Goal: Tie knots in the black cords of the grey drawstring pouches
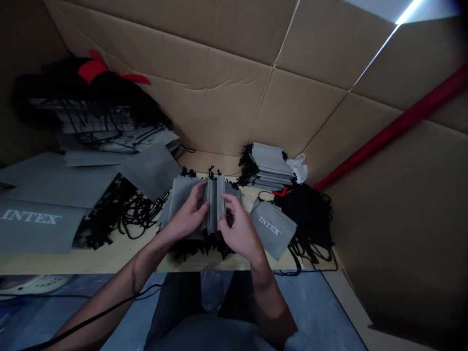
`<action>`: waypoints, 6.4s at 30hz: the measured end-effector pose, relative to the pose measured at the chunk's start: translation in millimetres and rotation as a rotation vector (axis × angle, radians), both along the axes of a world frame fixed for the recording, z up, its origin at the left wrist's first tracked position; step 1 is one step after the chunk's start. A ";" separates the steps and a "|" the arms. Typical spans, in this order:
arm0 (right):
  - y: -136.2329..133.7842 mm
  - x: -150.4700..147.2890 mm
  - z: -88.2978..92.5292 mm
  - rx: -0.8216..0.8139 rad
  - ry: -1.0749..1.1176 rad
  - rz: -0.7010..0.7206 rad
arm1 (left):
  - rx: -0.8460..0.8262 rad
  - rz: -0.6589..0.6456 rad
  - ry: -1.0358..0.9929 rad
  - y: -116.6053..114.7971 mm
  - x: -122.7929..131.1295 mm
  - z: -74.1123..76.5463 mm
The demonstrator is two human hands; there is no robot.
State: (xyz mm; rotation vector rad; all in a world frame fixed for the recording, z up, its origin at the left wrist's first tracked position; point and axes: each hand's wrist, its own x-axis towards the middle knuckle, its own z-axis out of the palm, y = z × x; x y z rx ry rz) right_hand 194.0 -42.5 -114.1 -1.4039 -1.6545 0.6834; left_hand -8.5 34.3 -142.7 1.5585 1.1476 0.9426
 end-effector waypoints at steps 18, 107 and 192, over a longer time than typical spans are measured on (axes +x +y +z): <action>0.2 -17.6 -8.8 0.058 -0.051 0.001 | 0.050 -0.008 -0.024 0.1 1.3 -3.7; 1.3 5.6 -6.3 0.007 -0.115 -0.151 | 0.029 0.084 -0.016 -1.0 6.6 -19.7; -4.7 28.4 -43.1 0.155 -0.185 -0.119 | 0.156 0.073 0.152 -2.8 12.4 -4.5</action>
